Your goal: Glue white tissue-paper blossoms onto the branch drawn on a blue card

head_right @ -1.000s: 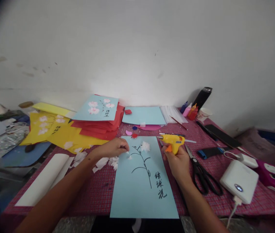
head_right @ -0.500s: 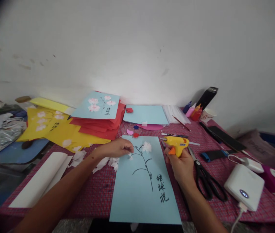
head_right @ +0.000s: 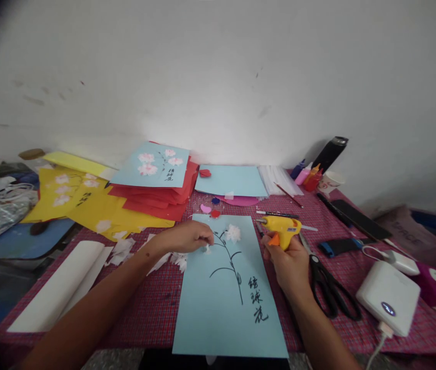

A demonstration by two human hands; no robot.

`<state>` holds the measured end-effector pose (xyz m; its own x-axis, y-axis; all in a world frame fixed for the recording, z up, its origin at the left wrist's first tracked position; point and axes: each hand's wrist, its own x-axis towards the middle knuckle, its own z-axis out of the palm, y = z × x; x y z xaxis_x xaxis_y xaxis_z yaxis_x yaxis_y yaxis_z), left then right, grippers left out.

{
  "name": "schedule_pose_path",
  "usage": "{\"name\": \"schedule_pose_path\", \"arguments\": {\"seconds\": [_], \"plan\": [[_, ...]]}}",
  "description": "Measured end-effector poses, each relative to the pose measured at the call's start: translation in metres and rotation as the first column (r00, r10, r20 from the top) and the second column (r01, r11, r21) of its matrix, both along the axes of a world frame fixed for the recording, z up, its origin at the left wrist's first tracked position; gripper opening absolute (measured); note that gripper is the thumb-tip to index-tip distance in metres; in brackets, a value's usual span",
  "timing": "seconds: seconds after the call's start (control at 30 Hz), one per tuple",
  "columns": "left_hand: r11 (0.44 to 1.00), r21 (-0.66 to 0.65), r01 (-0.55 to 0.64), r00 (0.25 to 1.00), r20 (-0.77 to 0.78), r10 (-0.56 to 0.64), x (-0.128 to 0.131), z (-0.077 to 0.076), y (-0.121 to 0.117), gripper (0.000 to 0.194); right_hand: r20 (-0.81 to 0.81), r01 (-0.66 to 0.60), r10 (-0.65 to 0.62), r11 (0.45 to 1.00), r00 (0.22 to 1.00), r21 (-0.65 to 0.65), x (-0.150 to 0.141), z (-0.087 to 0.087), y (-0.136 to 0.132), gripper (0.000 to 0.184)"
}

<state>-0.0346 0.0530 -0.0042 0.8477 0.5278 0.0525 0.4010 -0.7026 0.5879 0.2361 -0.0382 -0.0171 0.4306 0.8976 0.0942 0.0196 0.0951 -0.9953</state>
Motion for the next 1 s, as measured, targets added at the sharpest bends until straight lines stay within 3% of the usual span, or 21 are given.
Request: {"name": "schedule_pose_path", "arguments": {"seconds": [0.5,0.67,0.83,1.0], "plan": [[0.999,0.022,-0.027,1.0,0.013,0.026,-0.005,0.003,-0.002,0.029,0.038,-0.024,0.023,1.0,0.999,0.017,0.0,0.003,-0.003,0.016],[0.993,0.03,-0.116,0.992,0.059,0.114,-0.026,0.023,-0.005,0.033,0.036,-0.019,0.019,1.0,0.999,-0.007,0.001,0.003,-0.002,0.019],[0.973,-0.139,-0.184,0.978,-0.125,0.167,-0.047,0.049,-0.014,0.021,0.046,-0.031,0.031,1.0,0.998,0.002,0.003,-0.001,0.0,0.02],[0.977,-0.072,-0.202,0.974,-0.119,0.193,-0.059,0.051,-0.032,0.02,0.113,-0.042,0.04,0.999,0.993,0.012,0.004,-0.004,0.001,0.02]]}}
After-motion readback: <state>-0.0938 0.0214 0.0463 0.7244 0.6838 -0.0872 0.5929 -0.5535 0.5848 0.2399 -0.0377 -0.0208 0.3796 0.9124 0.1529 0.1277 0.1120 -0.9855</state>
